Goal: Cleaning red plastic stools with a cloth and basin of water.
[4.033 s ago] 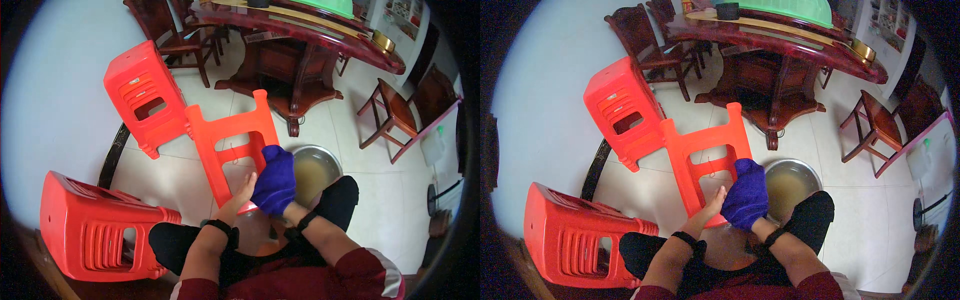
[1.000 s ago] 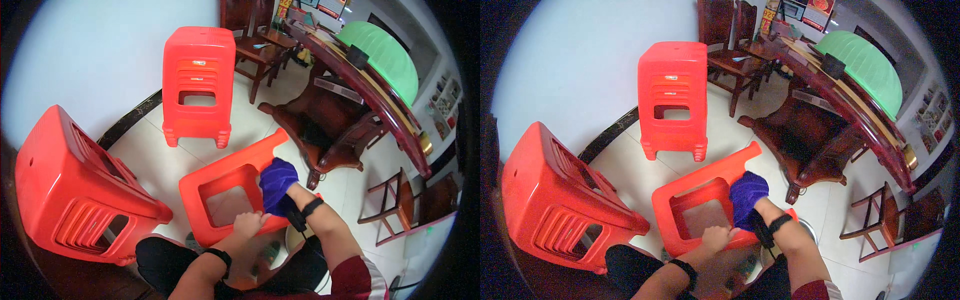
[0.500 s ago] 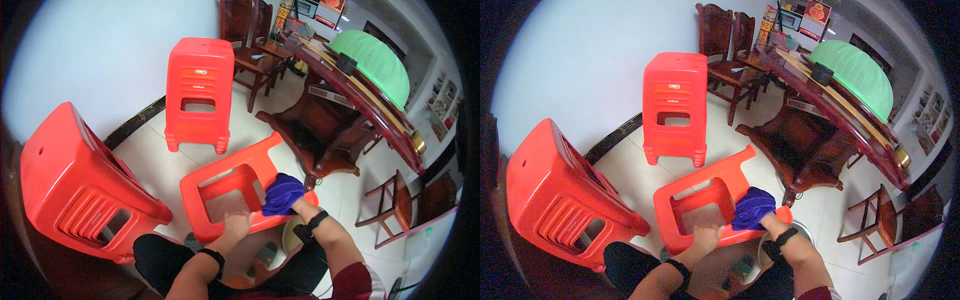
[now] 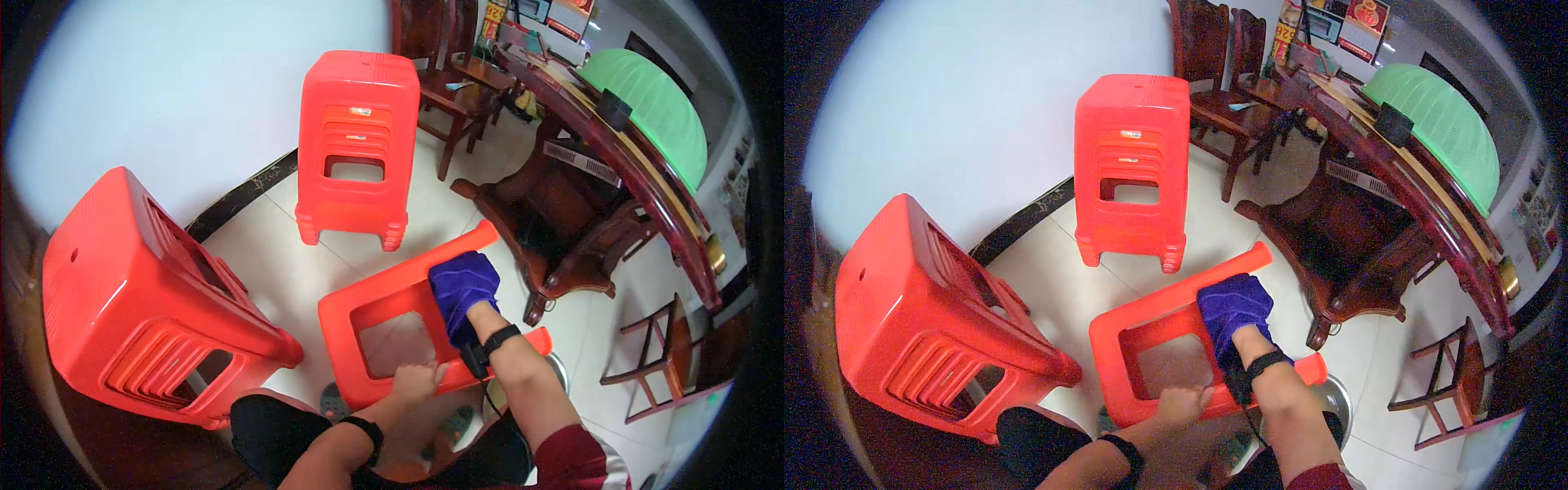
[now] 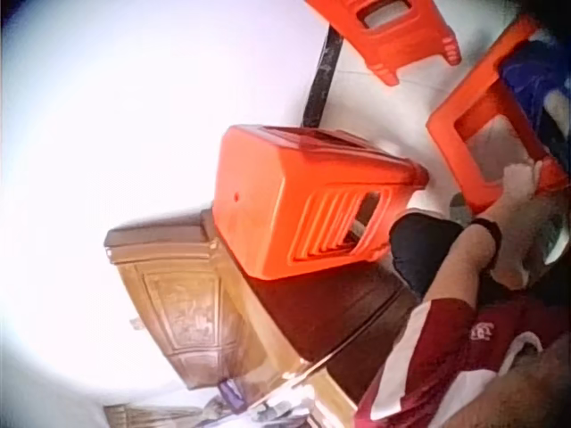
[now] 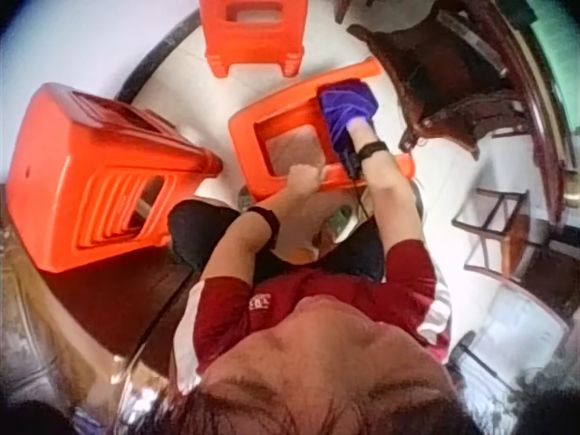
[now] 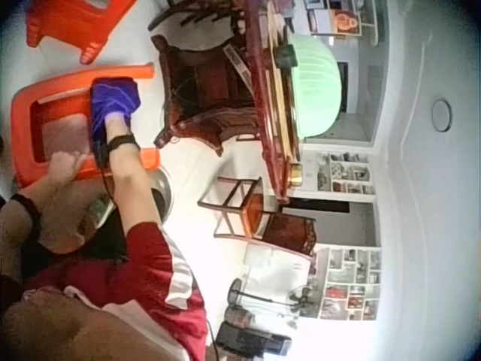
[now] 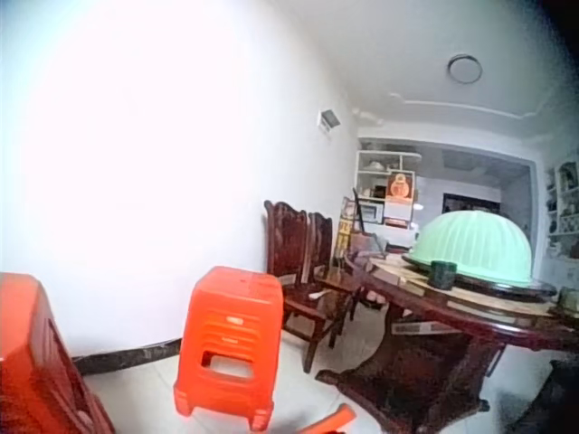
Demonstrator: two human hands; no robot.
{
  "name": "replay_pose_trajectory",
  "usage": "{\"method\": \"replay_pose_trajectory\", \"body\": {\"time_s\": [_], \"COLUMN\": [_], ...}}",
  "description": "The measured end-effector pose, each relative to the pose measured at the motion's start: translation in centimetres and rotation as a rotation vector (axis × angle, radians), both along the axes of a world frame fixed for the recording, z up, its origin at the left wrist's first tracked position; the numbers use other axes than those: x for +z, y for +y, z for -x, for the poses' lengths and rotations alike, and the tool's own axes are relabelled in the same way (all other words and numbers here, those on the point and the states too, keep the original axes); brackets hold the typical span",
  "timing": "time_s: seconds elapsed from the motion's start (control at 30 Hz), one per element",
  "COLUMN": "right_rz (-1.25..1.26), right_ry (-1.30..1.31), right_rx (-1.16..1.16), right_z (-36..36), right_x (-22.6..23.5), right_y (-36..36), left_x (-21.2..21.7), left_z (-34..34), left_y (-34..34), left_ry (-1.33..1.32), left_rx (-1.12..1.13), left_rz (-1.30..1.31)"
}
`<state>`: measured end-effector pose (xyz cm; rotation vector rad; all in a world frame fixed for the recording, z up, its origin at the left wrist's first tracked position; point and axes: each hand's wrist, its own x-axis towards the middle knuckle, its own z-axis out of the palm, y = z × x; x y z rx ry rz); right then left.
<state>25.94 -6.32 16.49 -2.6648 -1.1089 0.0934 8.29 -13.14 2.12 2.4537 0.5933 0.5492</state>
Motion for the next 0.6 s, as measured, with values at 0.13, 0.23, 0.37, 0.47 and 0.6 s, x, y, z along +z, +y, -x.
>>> {"method": "replay_pose_trajectory", "body": {"time_s": [0.13, 0.23, 0.37, 0.47, 0.6], "right_rz": [0.131, -0.115, 0.112, 0.297, 0.299], "right_ry": [-0.088, -0.225, -0.14, -0.19, -0.192], "right_rx": [0.135, -0.051, 0.251, 0.482, 0.532], "right_z": [2.5, -0.2, 0.2, 1.3, 3.0], "right_x": [1.7, -2.2, -2.0, -1.4, -2.0], "right_y": [0.3, -2.2, -6.5, -10.4, -15.1], "left_x": [0.3, 1.3, 1.3, 1.5, 0.9], "left_z": [1.0, -0.6, 0.0, 0.4, 0.2], "left_y": [0.4, 0.0, 0.0, 0.0, -0.1], "left_ry": [0.167, 0.129, 0.134, 0.189, 0.246], "left_rx": [0.095, 0.065, 0.119, 0.125, 0.099], "left_rz": [-0.019, -0.011, -0.029, -0.032, -0.003]}}
